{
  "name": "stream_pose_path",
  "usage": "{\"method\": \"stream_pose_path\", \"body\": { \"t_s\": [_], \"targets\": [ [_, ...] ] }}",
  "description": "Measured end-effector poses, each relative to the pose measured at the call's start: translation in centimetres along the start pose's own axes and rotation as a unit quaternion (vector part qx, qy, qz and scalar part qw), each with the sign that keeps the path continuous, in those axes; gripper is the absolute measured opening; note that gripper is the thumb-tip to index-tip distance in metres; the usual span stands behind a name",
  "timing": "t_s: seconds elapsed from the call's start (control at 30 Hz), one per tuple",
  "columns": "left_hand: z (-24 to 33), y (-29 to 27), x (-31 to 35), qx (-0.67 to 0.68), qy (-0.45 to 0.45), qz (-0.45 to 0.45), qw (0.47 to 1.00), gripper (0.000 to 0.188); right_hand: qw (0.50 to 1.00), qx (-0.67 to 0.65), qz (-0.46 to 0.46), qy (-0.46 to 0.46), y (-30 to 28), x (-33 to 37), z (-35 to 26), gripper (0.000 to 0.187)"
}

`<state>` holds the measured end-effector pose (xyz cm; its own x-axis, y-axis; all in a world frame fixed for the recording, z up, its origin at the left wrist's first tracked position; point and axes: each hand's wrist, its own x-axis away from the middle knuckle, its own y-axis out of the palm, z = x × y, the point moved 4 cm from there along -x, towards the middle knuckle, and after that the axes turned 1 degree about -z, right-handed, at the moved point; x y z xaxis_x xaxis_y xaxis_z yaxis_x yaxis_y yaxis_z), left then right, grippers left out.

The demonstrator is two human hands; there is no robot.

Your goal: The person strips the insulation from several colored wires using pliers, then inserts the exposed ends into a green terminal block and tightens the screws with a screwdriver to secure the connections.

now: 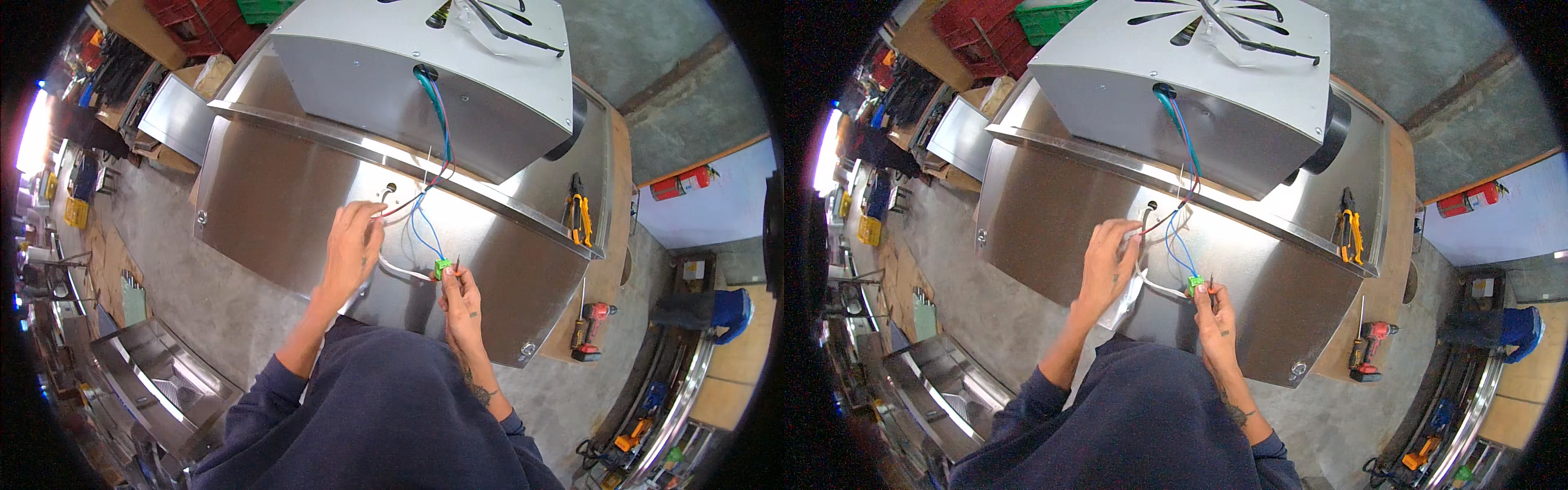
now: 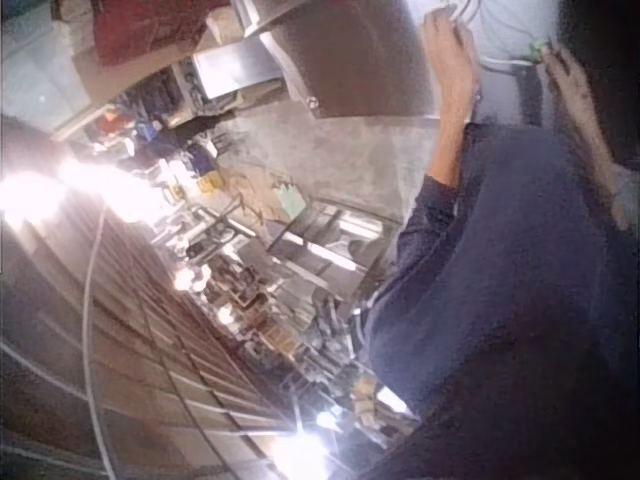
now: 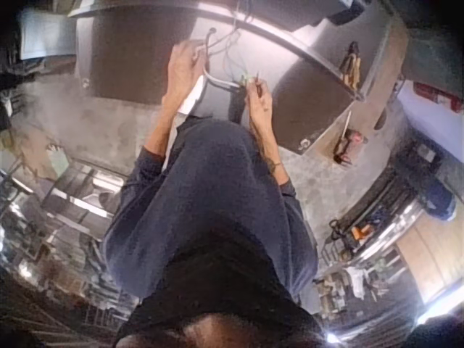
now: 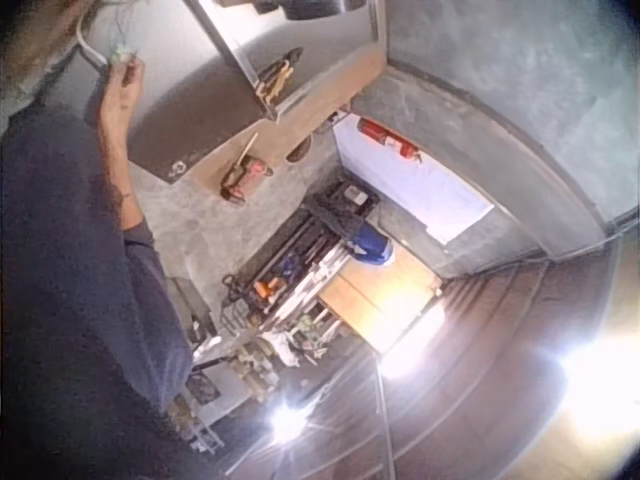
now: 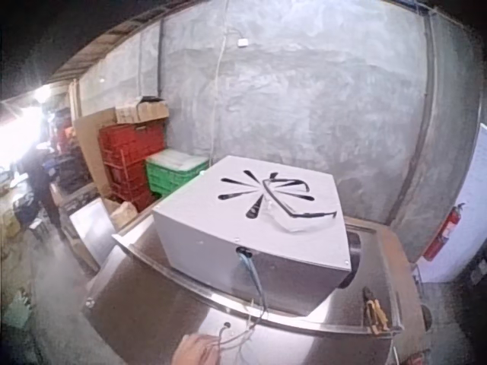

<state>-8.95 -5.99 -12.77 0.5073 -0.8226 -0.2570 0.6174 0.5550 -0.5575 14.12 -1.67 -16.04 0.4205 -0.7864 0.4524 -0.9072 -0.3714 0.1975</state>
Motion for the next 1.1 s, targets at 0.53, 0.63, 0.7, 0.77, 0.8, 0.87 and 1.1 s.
{"method": "stream_pose_path", "body": {
  "t_s": [0.53,0.63,0.7,0.77,0.8,0.87,1.1],
  "targets": [
    [-0.2,-3.2,-1.0,0.331,-0.254,-0.344,0.842,0.031,1.0,0.003,-0.029,0.006,-0.6,-0.3,0.2,0.034],
    [-0.5,-3.3,-0.2,0.392,-0.269,-0.337,0.812,0.031,0.999,0.009,-0.036,0.004,-0.4,-0.4,0.2,0.034],
    [-0.4,-3.3,0.0,0.436,-0.28,-0.334,0.787,0.032,0.999,0.007,-0.034,0.004,-0.3,-0.3,0.0,0.031],
    [-0.4,-3.2,0.1,0.46,-0.284,-0.325,0.775,0.032,1.0,0.0,-0.025,0.005,-0.1,-0.2,-0.3,0.026],
    [-0.5,-3.1,0.1,0.463,-0.285,-0.32,0.776,0.032,1.0,0.002,-0.027,0.003,0.0,-0.2,-0.3,0.026],
    [-0.6,-2.8,0.2,0.466,-0.286,-0.311,0.778,0.031,1.0,0.005,-0.027,-0.001,0.1,-0.2,-0.3,0.027],
    [-1.9,-2.4,0.2,0.415,-0.29,-0.273,0.818,0.028,0.998,0.042,-0.039,-0.037,0.5,-0.1,-0.8,0.027]
  ]
}}
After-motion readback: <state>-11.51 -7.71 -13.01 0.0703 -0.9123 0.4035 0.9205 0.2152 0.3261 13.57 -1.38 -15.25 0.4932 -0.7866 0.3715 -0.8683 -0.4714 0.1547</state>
